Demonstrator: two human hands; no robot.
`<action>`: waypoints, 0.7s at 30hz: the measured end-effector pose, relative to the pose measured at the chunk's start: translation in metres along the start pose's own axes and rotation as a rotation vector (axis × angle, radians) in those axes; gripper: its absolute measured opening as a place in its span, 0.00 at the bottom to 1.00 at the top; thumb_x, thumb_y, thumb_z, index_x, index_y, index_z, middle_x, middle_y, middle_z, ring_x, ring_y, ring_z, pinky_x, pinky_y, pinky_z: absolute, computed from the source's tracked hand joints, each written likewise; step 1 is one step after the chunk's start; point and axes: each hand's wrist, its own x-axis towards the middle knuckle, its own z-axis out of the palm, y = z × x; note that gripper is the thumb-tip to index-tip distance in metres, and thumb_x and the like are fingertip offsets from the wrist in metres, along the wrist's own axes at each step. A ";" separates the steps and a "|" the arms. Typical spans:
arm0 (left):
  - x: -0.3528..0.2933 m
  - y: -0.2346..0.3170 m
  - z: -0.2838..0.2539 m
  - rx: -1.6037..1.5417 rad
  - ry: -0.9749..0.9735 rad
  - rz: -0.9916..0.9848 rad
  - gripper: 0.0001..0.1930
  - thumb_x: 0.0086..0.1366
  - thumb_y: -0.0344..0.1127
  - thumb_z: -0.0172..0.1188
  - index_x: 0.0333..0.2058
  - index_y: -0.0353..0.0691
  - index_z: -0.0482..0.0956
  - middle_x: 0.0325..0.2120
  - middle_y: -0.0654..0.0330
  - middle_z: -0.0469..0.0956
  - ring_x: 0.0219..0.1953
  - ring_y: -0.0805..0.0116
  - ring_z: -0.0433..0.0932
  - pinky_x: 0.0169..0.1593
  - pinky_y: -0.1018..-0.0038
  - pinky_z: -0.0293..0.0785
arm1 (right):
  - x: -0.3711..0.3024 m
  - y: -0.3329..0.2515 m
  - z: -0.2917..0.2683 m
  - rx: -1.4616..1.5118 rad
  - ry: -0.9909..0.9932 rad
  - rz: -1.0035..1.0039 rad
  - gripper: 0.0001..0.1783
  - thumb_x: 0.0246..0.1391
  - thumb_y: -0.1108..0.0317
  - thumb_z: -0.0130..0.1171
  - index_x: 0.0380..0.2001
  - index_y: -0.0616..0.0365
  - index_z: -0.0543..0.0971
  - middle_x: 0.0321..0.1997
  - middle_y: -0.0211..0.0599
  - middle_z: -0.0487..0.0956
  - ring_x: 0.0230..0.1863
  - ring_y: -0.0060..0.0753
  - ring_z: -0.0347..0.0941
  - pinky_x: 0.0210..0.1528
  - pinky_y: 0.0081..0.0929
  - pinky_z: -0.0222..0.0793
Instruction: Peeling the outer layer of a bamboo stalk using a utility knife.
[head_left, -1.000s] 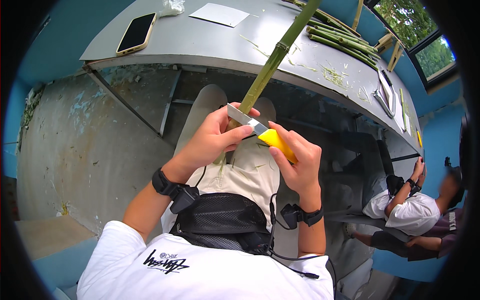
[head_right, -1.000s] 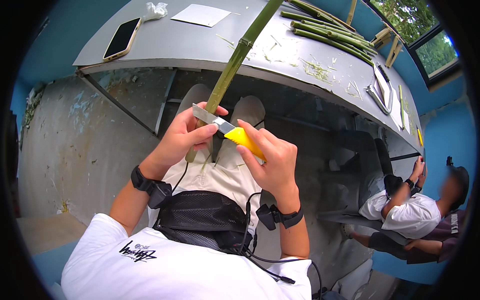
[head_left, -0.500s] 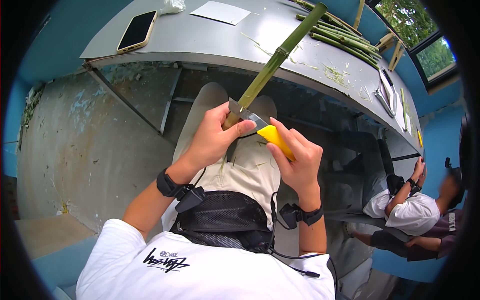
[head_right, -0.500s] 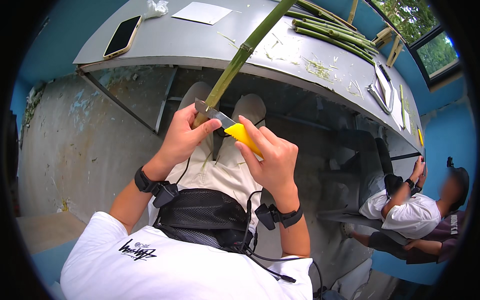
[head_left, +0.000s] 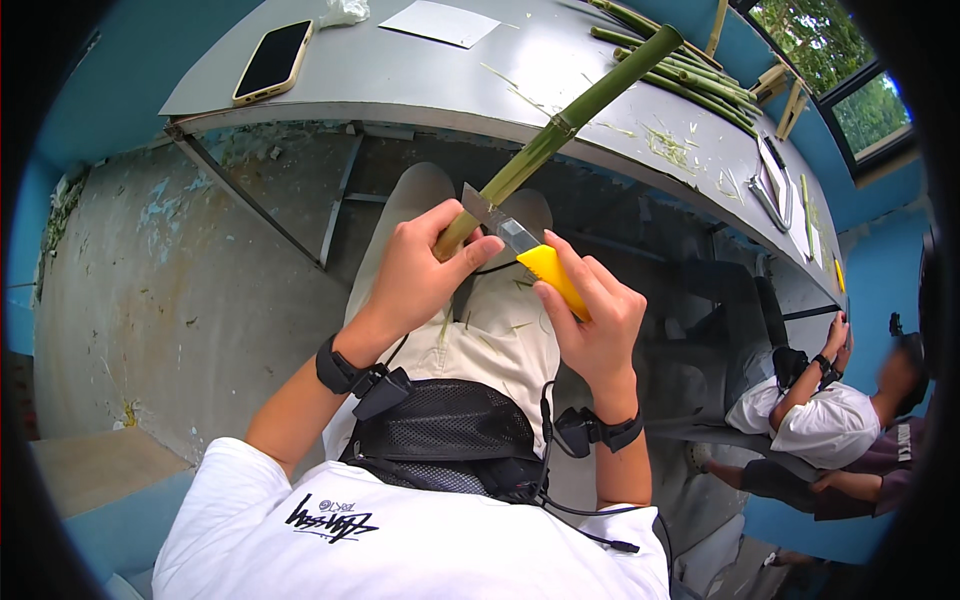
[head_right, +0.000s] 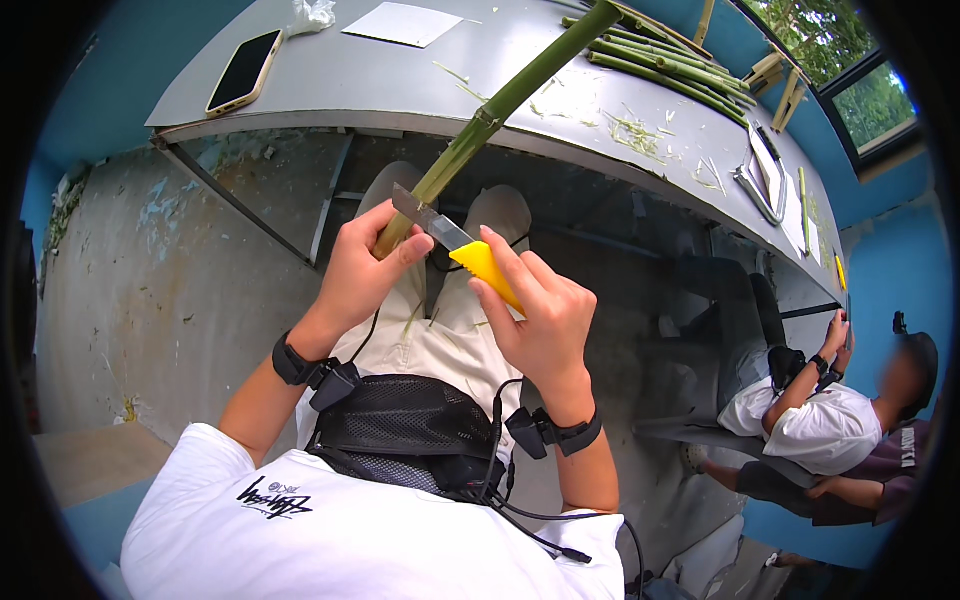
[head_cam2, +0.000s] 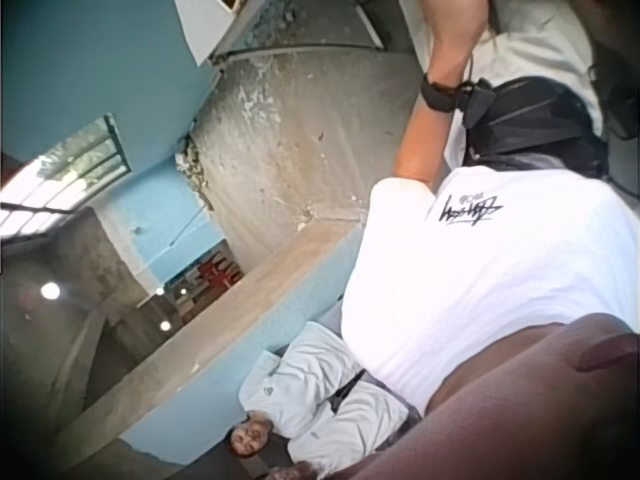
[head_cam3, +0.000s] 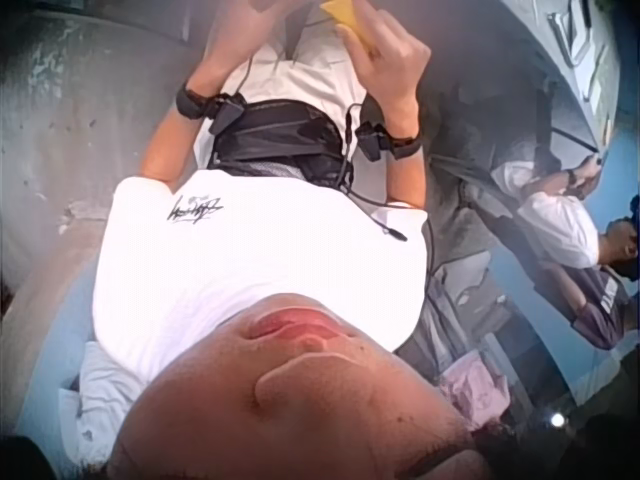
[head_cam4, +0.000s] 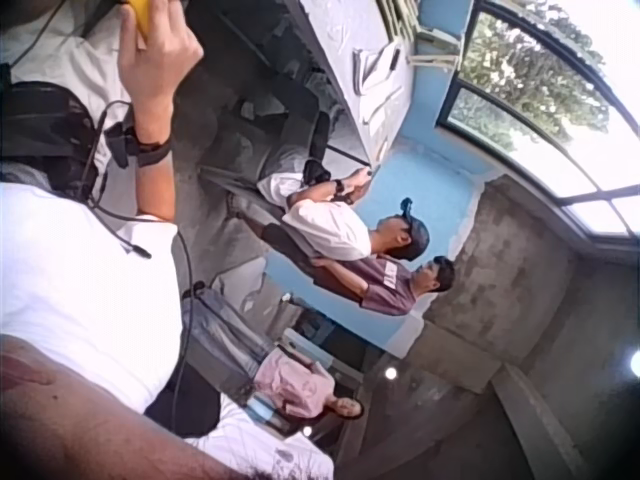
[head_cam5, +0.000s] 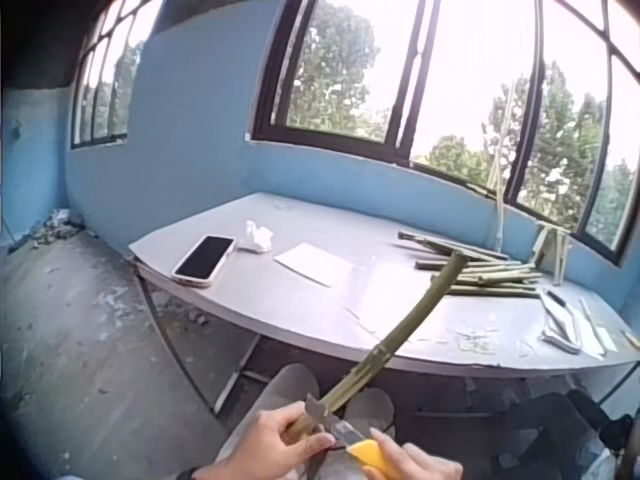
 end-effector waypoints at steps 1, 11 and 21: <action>-0.001 0.001 0.000 -0.021 0.000 0.023 0.17 0.74 0.46 0.70 0.46 0.38 0.79 0.25 0.75 0.67 0.28 0.85 0.61 0.30 0.79 0.54 | 0.000 0.001 -0.001 -0.008 0.000 0.004 0.30 0.55 0.63 0.75 0.62 0.49 0.85 0.26 0.31 0.77 0.19 0.34 0.72 0.25 0.29 0.68; 0.010 -0.012 -0.005 -0.320 -0.170 0.060 0.11 0.79 0.33 0.58 0.55 0.39 0.73 0.38 0.69 0.76 0.31 0.85 0.65 0.33 0.83 0.62 | -0.002 0.007 0.001 -0.005 -0.004 0.014 0.29 0.56 0.63 0.75 0.62 0.48 0.85 0.26 0.31 0.76 0.19 0.33 0.71 0.24 0.30 0.67; 0.006 -0.003 -0.003 -0.304 -0.177 0.007 0.17 0.76 0.30 0.64 0.58 0.37 0.71 0.48 0.63 0.82 0.48 0.80 0.77 0.53 0.78 0.74 | -0.001 0.006 0.003 0.036 -0.008 0.008 0.30 0.55 0.63 0.75 0.62 0.49 0.85 0.27 0.31 0.78 0.20 0.34 0.73 0.25 0.29 0.68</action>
